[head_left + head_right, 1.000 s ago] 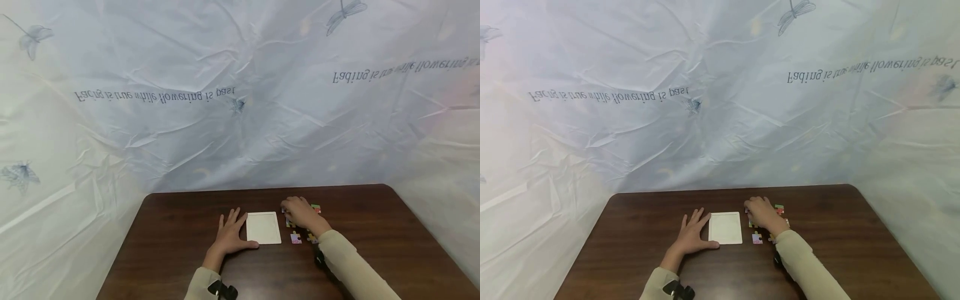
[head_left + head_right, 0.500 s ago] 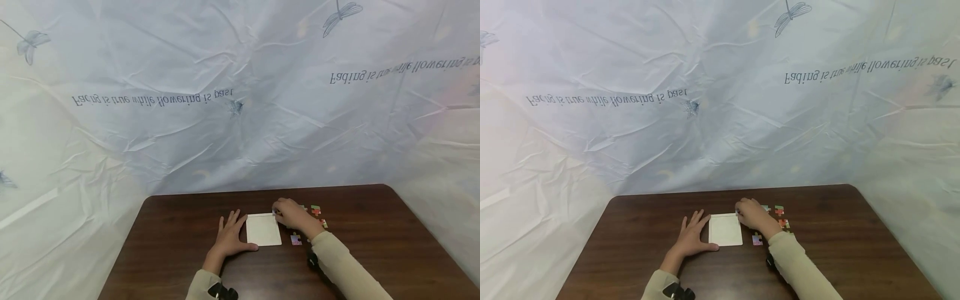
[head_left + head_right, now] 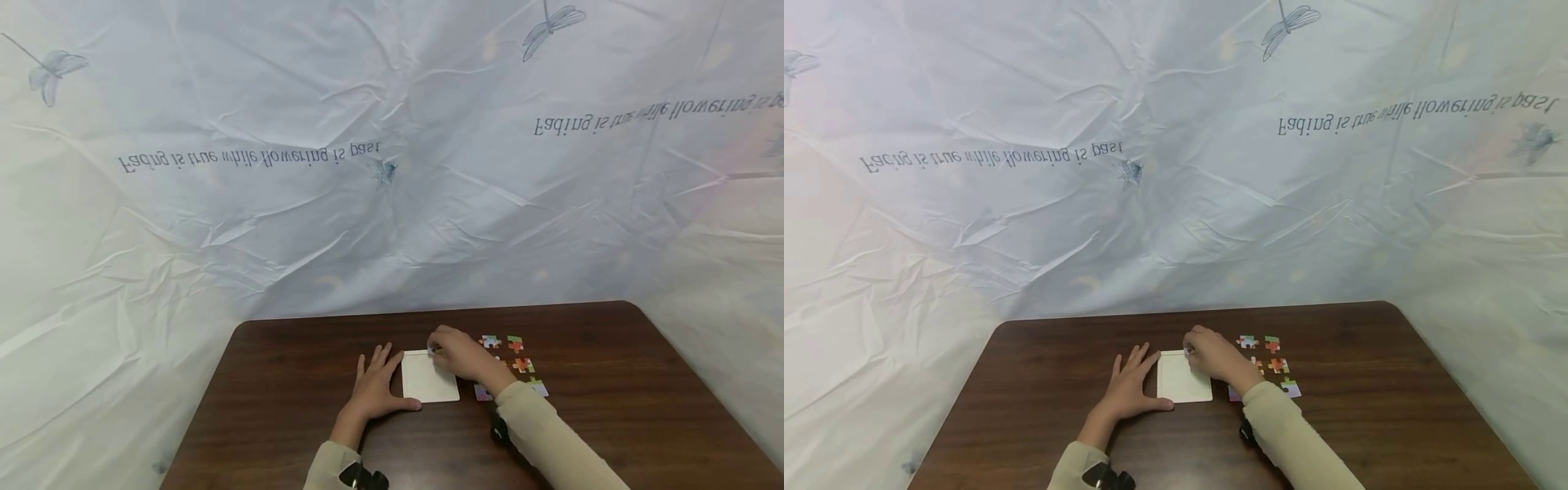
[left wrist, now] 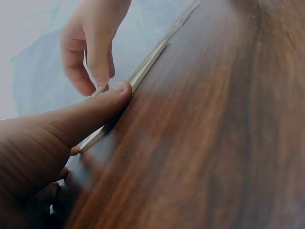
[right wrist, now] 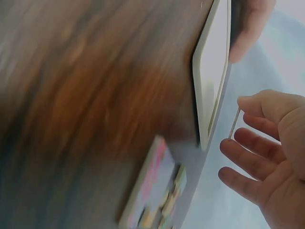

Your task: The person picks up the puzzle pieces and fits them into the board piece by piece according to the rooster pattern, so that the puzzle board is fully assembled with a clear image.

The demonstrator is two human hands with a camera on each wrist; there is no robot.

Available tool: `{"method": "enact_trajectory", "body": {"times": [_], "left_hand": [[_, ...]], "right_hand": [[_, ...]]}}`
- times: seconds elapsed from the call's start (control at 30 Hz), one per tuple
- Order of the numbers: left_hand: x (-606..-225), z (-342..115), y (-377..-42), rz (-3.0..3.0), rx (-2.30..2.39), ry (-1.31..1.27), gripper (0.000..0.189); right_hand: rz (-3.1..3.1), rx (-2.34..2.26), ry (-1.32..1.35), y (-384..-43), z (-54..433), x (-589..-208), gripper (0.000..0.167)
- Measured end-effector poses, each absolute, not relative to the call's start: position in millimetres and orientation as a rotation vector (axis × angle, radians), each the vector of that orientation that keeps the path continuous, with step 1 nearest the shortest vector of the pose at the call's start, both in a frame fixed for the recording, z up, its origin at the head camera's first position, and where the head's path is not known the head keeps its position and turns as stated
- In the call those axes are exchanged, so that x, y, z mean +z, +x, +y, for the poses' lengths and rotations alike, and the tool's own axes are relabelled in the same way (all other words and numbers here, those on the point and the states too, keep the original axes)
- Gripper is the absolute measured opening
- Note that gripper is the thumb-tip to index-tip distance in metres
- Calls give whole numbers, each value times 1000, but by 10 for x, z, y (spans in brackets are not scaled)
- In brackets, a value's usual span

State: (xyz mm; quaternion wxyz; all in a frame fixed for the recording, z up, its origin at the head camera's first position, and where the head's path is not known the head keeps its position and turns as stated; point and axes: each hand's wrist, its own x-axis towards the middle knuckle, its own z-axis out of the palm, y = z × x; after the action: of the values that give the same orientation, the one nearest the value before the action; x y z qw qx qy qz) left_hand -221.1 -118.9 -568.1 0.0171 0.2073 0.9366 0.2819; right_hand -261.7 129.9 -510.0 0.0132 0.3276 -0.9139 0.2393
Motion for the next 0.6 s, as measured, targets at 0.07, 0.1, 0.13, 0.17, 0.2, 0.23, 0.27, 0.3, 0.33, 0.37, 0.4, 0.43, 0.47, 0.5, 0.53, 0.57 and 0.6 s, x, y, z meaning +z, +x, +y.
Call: {"method": "enact_trajectory", "body": {"times": [0.07,0.1,0.13,0.17,0.2,0.23,0.27,0.3,0.33,0.37,0.4,0.43,0.47,0.5,0.53,0.57,0.6], "left_hand": [[-5678,-1175,-2185,2913,872,639,113],[-5681,-1169,-2175,2915,869,638,113],[-5682,-1170,-2172,2915,868,638,112],[-5687,-1171,-2172,2916,865,638,112],[-5693,-1172,-2171,2916,866,639,112],[-5696,-1174,-2171,2915,867,639,112],[-5702,-1174,-2172,2916,868,641,112],[-5706,-1175,-2173,2915,869,641,112],[-5710,-1175,-2174,2915,869,642,112],[-5714,-1175,-2175,2915,867,642,112],[-5718,-1176,-2176,2916,868,645,113],[-5721,-1176,-2177,2917,868,647,113],[-5723,-1175,-2176,2917,870,650,113],[-5724,-1175,-2177,2915,868,649,112],[-5721,-1175,-2176,2915,869,650,112],[-5716,-1174,-2175,2914,868,650,112],[-5712,-1173,-2173,2914,870,650,112]], "right_hand": [[-2835,788,1056,-2608,1258,-5121,16],[-2832,804,1074,-2607,1237,-5132,16],[-2831,811,1087,-2613,1207,-5145,16],[-2830,811,1098,-2619,1178,-5159,16],[-2830,814,1112,-2622,1155,-5170,17],[-2833,815,1122,-2625,1133,-5181,16],[-2836,813,1127,-2627,1114,-5191,16],[-2843,806,1130,-2627,1097,-5199,16],[-2849,799,1133,-2626,1082,-5205,16],[-2855,794,1132,-2623,1068,-5207,16],[-2863,795,1131,-2618,1056,-5207,17],[-2867,796,1134,-2613,1045,-5207,18],[-2876,798,1134,-2607,1034,-5205,19],[-2886,796,1132,-2602,1023,-5203,20],[-2890,800,1133,-2598,1012,-5204,22],[-2892,804,1135,-2595,1001,-5206,23],[-2893,806,1140,-2593,990,-5209,23]]}}
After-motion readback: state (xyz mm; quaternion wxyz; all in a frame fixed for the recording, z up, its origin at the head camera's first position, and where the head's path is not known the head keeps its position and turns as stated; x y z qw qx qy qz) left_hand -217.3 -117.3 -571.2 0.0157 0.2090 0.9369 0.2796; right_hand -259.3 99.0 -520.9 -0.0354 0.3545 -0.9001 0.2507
